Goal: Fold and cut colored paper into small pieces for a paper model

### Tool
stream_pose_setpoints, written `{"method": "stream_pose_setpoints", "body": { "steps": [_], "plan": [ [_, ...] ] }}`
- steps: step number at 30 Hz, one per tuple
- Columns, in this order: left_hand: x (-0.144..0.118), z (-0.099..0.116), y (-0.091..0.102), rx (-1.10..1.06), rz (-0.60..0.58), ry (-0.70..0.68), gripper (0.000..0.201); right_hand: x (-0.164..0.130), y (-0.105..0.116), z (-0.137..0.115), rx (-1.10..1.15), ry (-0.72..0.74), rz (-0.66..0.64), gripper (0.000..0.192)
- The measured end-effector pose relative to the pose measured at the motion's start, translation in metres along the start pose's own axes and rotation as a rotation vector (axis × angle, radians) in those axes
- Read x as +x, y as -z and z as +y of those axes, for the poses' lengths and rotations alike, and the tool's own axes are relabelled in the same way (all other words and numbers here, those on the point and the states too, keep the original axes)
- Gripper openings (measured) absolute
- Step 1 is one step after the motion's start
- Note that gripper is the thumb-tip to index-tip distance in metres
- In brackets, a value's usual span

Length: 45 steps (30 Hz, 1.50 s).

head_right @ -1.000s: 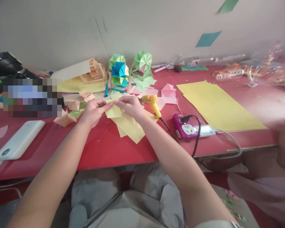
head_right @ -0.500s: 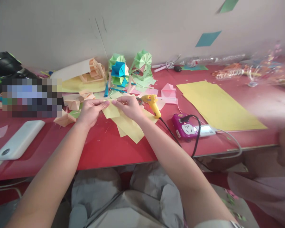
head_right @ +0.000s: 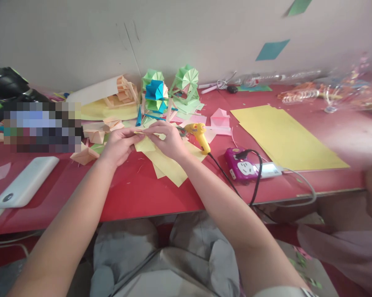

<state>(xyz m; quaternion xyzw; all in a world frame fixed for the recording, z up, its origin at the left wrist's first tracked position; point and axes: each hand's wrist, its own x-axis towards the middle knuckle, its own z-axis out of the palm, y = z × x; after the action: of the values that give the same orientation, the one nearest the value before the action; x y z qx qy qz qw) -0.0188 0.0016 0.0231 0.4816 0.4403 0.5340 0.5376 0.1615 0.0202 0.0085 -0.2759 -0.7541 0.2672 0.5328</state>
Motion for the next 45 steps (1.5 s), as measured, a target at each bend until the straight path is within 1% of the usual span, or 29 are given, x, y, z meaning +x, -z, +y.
{"method": "stream_pose_setpoints", "body": {
  "steps": [5, 8, 11, 15, 18, 21, 24, 27, 32, 34, 36, 40, 42, 45],
  "plan": [
    [0.002, 0.002, 0.003, -0.070, -0.005, 0.093, 0.031, -0.001, -0.001, 0.005, -0.087, 0.123, 0.016, 0.026],
    [0.002, 0.002, 0.004, -0.062, 0.021, 0.096, 0.030, -0.001, -0.002, 0.008, -0.154, 0.182, 0.048, 0.026],
    [0.001, 0.003, 0.002, -0.057, 0.029, 0.083, 0.028, -0.001, -0.002, 0.010, -0.241, 0.177, 0.064, 0.026],
    [-0.001, 0.006, -0.002, -0.087, 0.013, 0.109, 0.028, 0.000, -0.001, 0.011, -0.327, 0.141, 0.020, 0.030],
    [-0.002, 0.008, -0.003, -0.090, -0.007, 0.094, 0.028, -0.001, 0.001, 0.010, -0.375, 0.143, -0.014, 0.033],
    [-0.001, 0.009, -0.002, -0.075, 0.014, 0.073, 0.028, -0.002, 0.001, 0.007, -0.410, 0.159, -0.040, 0.034],
    [0.001, 0.006, 0.001, -0.051, 0.052, 0.063, 0.027, -0.004, 0.000, 0.003, -0.400, 0.171, -0.074, 0.031],
    [0.001, 0.004, 0.002, 0.005, 0.060, 0.029, 0.028, -0.004, -0.003, 0.002, -0.357, 0.123, -0.055, 0.025],
    [-0.001, 0.000, 0.000, 0.141, 0.029, -0.059, 0.033, -0.002, -0.003, 0.007, -0.249, 0.038, 0.045, 0.015],
    [-0.001, -0.001, 0.000, 0.197, 0.019, -0.111, 0.034, -0.001, -0.002, 0.007, -0.212, -0.040, 0.062, 0.016],
    [0.000, -0.002, 0.000, 0.229, 0.001, -0.154, 0.036, -0.001, 0.000, 0.007, -0.175, -0.125, 0.052, 0.018],
    [-0.002, 0.000, 0.001, 0.200, -0.040, -0.189, 0.039, 0.001, 0.002, 0.006, -0.092, -0.219, 0.030, 0.024],
    [-0.003, 0.002, 0.000, 0.179, -0.039, -0.184, 0.046, 0.002, 0.003, 0.006, -0.050, -0.245, 0.025, 0.025],
    [-0.004, 0.004, -0.001, 0.177, -0.029, -0.175, 0.062, 0.003, 0.003, 0.007, -0.005, -0.275, 0.004, 0.029]
  ]
}}
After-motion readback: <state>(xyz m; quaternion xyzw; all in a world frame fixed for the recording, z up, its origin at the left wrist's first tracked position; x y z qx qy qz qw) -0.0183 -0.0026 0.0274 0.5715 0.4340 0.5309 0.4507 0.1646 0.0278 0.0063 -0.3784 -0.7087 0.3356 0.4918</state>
